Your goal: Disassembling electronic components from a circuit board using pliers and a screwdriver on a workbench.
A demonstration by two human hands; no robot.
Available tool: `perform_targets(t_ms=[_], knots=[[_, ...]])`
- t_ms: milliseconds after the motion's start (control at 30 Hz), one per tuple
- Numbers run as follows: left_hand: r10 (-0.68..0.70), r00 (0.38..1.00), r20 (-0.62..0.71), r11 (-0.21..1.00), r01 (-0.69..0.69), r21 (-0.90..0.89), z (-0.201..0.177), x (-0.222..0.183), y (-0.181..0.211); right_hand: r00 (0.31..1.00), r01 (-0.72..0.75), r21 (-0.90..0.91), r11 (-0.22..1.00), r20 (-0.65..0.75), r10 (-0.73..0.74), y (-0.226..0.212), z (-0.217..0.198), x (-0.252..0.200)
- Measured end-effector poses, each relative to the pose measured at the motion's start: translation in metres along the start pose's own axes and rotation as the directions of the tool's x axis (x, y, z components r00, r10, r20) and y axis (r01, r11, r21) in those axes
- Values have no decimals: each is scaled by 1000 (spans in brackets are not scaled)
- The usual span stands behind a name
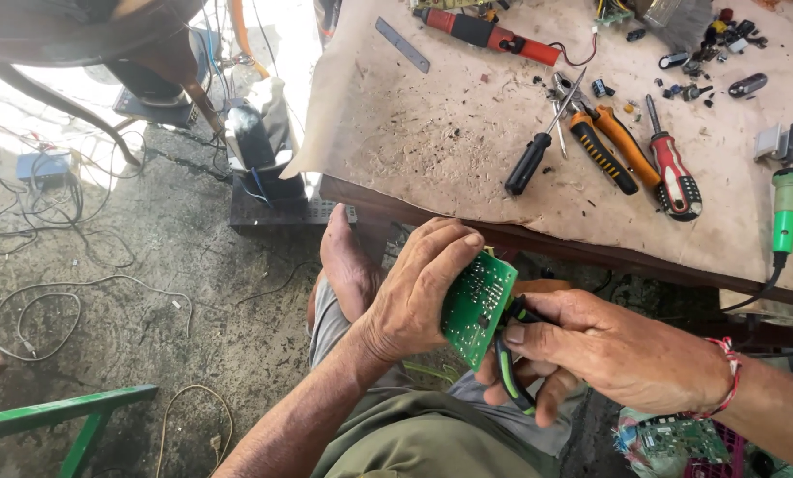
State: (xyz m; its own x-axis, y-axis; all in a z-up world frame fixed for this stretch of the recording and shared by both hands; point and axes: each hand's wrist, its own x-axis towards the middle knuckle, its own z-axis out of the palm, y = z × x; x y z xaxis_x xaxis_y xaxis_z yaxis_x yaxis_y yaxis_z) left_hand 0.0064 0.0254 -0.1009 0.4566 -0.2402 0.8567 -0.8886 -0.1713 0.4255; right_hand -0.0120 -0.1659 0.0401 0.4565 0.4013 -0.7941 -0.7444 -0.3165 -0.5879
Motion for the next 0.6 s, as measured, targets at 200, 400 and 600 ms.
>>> perform_targets(t_ms=[200, 400, 600], knots=[[-110, 990, -84, 992, 114, 45, 9, -6, 6, 993, 110, -21, 994, 55, -108, 2, 2, 1], [-126, 986, -113, 988, 134, 70, 15, -17, -2, 998, 64, -26, 998, 22, -63, -3, 5, 0], [-1, 994, -105, 990, 16, 138, 11, -9, -2, 997, 24, -103, 994, -74, -32, -11, 14, -3]])
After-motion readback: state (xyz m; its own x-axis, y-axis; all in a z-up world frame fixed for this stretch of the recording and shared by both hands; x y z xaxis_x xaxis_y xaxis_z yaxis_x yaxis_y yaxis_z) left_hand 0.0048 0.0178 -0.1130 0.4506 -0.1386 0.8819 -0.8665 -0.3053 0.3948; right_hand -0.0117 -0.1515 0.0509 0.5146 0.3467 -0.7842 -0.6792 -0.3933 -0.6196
